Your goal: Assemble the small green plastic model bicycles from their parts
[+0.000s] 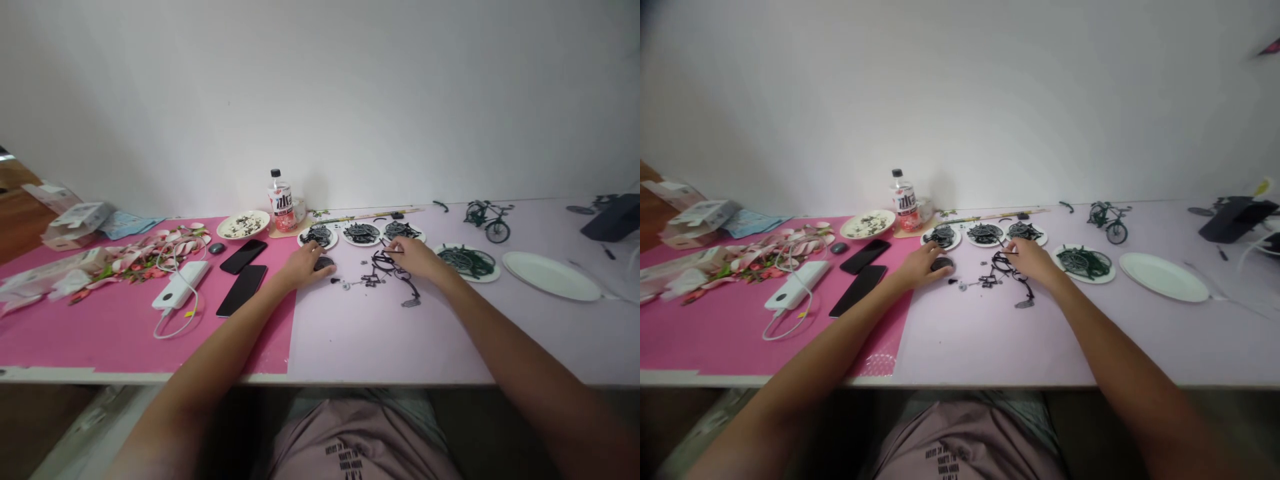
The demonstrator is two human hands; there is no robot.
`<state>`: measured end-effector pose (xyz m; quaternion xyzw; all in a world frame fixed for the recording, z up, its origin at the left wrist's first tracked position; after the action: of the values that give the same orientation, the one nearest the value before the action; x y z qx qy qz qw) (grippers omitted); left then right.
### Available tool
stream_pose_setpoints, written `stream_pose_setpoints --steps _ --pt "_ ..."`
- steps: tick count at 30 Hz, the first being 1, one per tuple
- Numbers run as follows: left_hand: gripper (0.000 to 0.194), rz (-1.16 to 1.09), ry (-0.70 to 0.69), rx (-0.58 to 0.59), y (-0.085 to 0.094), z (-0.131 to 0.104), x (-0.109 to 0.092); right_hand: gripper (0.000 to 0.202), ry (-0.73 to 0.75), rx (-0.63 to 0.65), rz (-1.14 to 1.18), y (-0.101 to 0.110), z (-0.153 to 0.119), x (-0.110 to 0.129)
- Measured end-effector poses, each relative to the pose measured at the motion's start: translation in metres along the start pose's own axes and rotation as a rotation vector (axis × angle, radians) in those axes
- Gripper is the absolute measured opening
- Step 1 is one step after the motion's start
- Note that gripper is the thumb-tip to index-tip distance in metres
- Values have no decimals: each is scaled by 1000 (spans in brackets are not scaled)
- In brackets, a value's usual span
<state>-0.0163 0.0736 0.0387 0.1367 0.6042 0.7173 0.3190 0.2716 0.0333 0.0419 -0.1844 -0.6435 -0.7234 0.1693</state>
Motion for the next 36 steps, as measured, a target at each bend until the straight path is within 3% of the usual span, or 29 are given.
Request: stream_pose_setpoints --steps 7,14,17,22,29,36 --pt "41 -14 -99 -71 5 -2 -30 18 339 -5 314 -24 -20 47" --pt "48 33 -352 58 -4 -18 -84 24 410 20 403 -43 -38 77" --pt "54 18 -318 92 -9 -22 -95 25 430 26 448 -46 -39 79" --pt "50 21 -283 28 -13 -24 -98 25 424 -12 490 -45 -38 75" --pt "47 17 -241 -19 -13 -20 -87 18 440 -127 608 -41 -35 73" --pt "48 15 -171 -50 -11 -17 -80 15 490 -140 625 -37 -38 77"
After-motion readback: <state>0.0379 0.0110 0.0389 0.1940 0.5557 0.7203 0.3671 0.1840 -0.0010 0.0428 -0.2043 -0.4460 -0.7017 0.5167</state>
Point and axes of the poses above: each hand's wrist, its own z-axis towards the middle knuckle, its own y-axis out of the back of the hand, x = y × z, the point moved 6 cm from there along z, towards the middle knuckle, and after that the axes turned 4 degrees about y, right-handed, at the moved point
